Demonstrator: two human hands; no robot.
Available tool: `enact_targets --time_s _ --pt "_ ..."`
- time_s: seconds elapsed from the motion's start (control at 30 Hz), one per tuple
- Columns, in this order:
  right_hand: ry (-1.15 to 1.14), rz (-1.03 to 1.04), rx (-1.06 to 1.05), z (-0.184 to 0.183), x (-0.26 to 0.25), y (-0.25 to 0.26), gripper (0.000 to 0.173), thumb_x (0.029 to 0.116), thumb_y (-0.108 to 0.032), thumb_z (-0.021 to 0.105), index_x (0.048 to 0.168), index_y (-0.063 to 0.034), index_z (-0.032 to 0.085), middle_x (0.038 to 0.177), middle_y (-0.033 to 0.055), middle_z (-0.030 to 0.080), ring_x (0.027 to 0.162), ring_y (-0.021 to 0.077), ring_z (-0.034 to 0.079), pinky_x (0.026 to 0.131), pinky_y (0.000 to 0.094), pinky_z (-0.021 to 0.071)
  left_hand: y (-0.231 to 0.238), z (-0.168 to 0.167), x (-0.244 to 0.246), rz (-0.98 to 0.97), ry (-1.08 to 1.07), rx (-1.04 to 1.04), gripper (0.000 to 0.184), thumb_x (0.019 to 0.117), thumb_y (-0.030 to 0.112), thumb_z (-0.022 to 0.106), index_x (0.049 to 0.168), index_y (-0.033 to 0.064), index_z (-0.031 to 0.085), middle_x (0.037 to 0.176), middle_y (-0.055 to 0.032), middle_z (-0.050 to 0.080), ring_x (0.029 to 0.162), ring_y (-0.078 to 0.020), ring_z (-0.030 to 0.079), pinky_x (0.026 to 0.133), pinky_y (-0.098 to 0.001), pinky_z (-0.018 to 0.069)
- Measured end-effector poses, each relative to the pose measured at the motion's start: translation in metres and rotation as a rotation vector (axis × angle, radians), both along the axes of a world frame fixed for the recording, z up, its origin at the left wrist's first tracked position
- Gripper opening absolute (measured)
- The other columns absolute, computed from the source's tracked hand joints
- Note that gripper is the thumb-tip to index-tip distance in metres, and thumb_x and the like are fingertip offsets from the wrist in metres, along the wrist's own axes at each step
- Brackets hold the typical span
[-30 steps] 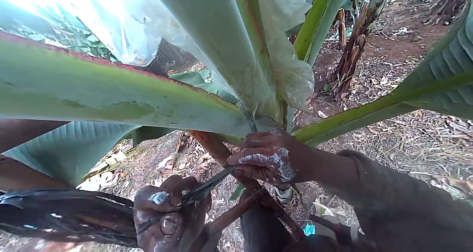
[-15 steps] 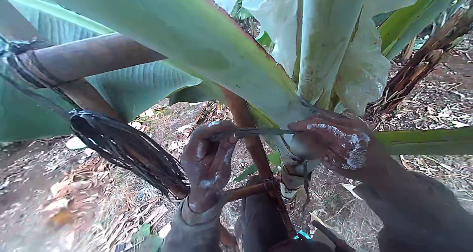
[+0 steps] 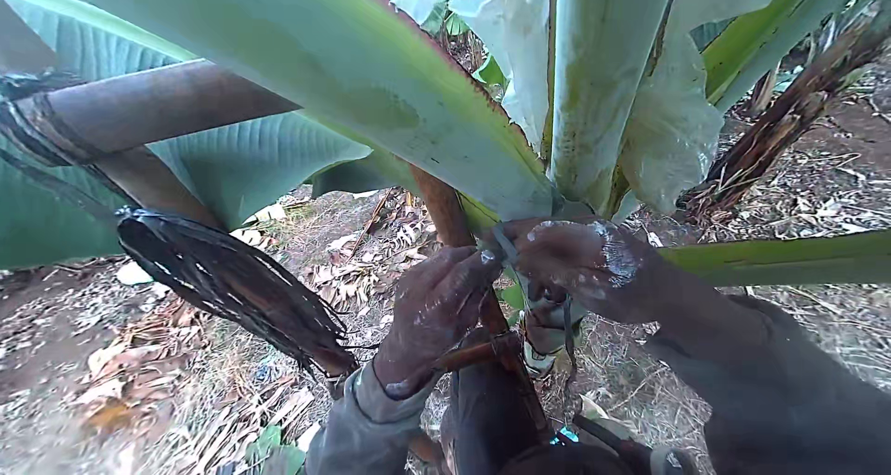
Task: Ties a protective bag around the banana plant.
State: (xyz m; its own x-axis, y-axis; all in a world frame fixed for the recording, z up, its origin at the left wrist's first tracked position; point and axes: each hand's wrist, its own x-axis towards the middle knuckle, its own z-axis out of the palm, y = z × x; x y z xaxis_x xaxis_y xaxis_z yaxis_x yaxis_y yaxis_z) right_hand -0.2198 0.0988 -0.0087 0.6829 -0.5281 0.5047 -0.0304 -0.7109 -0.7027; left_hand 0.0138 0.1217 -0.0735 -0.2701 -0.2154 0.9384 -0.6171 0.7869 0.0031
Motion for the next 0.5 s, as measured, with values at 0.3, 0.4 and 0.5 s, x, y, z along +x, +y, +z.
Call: enact_targets --time_s 0.3,0.4,0.5 --pt "-0.11 0.282 0.411 -0.008 -0.005 -0.015 0.008 0.0948 -0.008 0.064 0.102 -0.0099 0.06 0.072 0.003 0.064 0.055 0.0089 0.062 0.053 0.0231 0.0577 -0.012 0.028 -0.02 -0.351 0.113 0.19 0.016 0.1021 0.02 0.062 0.099 0.0055 0.066 0.097 -0.0034 0.064 0.093 -0.0106 0.061 0.083 -0.0259 0.0532" --pt "-0.084 0.095 0.406 -0.007 0.0 -0.01 0.022 0.0846 0.0 0.076 0.097 -0.0082 0.059 0.071 0.0042 0.064 0.05 0.0092 0.058 0.046 0.0211 0.0524 -0.009 0.028 -0.026 -0.44 0.2 0.412 0.011 0.1025 0.019 0.06 0.105 0.0083 0.06 0.088 0.0014 0.062 0.072 -0.0046 0.061 0.065 -0.0222 0.0565" --pt "-0.17 -0.034 0.376 -0.011 0.004 -0.009 0.027 0.0823 -0.001 0.08 0.098 -0.0078 0.059 0.071 0.0065 0.065 0.047 0.0111 0.057 0.042 0.0218 0.0505 -0.006 0.027 -0.029 -0.5 0.299 0.577 0.007 0.1024 0.015 0.058 0.108 0.0103 0.059 0.081 0.0014 0.062 0.063 -0.0059 0.058 0.056 -0.0215 0.0534"
